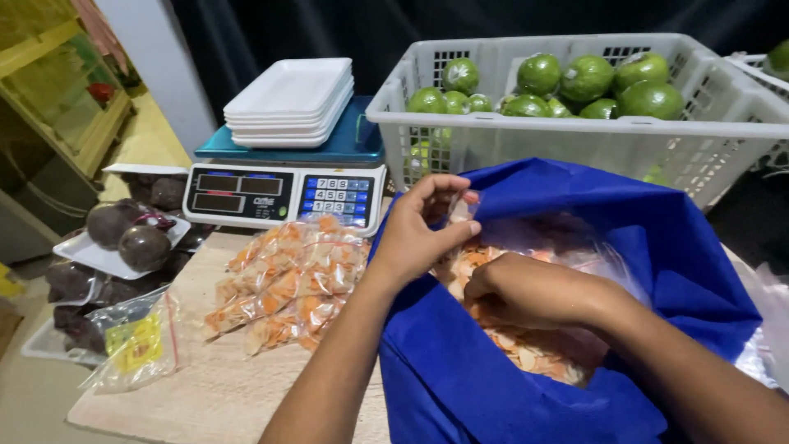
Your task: A person is manually bagging dried food items into small plastic bags at a packaging station.
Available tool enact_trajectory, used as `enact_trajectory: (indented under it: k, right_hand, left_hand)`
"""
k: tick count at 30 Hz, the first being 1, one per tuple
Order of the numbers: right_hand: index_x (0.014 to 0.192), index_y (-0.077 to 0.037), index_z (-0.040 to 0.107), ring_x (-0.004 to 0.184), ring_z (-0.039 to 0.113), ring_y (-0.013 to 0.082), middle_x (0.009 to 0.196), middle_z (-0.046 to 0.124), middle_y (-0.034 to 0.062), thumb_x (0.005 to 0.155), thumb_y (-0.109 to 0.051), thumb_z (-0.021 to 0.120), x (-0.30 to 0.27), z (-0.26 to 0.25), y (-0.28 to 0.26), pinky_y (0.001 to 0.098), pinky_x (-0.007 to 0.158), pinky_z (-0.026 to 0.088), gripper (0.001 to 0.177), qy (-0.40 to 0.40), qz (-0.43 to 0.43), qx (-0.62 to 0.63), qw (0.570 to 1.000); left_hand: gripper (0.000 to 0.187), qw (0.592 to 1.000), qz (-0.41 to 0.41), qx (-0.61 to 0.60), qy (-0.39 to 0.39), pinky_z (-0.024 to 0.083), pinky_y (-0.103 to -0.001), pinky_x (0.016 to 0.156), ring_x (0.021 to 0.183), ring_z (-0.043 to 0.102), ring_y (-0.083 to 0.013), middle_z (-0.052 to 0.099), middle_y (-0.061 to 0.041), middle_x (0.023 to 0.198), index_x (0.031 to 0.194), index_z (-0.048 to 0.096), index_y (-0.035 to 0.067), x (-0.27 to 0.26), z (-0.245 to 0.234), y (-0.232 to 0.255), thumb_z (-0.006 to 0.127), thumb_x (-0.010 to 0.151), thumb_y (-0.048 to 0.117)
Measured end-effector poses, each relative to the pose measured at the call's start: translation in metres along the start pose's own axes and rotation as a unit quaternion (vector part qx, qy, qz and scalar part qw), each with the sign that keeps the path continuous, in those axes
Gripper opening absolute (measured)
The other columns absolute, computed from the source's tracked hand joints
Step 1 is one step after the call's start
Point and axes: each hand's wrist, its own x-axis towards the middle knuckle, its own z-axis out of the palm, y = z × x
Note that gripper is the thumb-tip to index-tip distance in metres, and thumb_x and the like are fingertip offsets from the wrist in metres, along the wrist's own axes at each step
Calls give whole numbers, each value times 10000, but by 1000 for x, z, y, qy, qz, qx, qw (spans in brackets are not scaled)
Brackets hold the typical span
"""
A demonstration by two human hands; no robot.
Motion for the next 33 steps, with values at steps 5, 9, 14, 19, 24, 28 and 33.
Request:
enact_trajectory:
  k: [5, 9, 14, 19, 24, 28, 33]
  right_hand:
    - [957, -268, 824, 1017, 777, 223, 959, 824, -2, 804, -242, 701, -25, -42, -25, 367, 873, 592, 198, 81, 37, -30, 996]
    - [922, -177, 805, 941, 775, 327, 883, 820, 87, 795, -138, 700, -40, -68, -11, 461, 824, 582, 170, 167, -34, 4, 985]
    - [972, -207, 789, 888, 781, 243, 839, 807, 21, 815, -199, 747, -46, -74, -2, 396, 812, 586, 163, 295, 34, 58, 953]
    - [918, -221, 777, 869, 781, 246, 825, 810, -7, 799, -228, 774, -39, -73, 0, 384, 785, 588, 120, 296, 36, 47, 953]
    - [945, -199, 797, 907, 772, 298, 877, 815, 31, 794, -227, 780, -38, -73, -3, 419, 807, 588, 155, 282, 26, 57, 957]
    - [1009, -182, 787, 927, 765, 325, 896, 814, 55, 819, -174, 753, -36, -71, -8, 444, 835, 581, 193, 288, 19, 62, 955]
    - [1054, -208, 764, 947, 771, 279, 902, 821, 5, 829, -173, 738, -31, -64, -7, 422, 846, 585, 230, 289, 19, 72, 954]
  left_hand:
    - [541, 999, -18, 24, -17, 572, -292, 878, 955, 708, -122, 756, -40, 1070, 1230, 668, 118, 2, 1, -6, 860, 726, 76]
    - [581, 997, -53, 26, -42, 556, -249, 889, 973, 714, -107, 758, -13, 1072, 1255, 663, 152, -5, 8, -4, 857, 712, 82]
    - [645, 989, -112, -2, -96, 548, -273, 922, 1002, 687, -132, 752, -58, 1097, 1315, 630, 117, -11, 21, -6, 842, 708, 59]
    - [650, 984, -137, -3, -116, 561, -290, 924, 1033, 697, -161, 755, -88, 1137, 1303, 627, 99, -14, 26, -11, 857, 696, 61]
    - [639, 982, -139, 2, -124, 568, -299, 930, 1050, 702, -166, 765, -89, 1129, 1282, 643, 112, -14, 28, -3, 871, 686, 74]
    - [660, 983, -140, -12, -122, 573, -331, 942, 1050, 694, -185, 752, -104, 1118, 1296, 631, 86, -16, 28, -8, 867, 682, 45]
    - [647, 979, -150, -31, -136, 575, -318, 942, 1036, 696, -167, 749, -52, 1087, 1294, 627, 114, -16, 29, -4, 867, 697, 42]
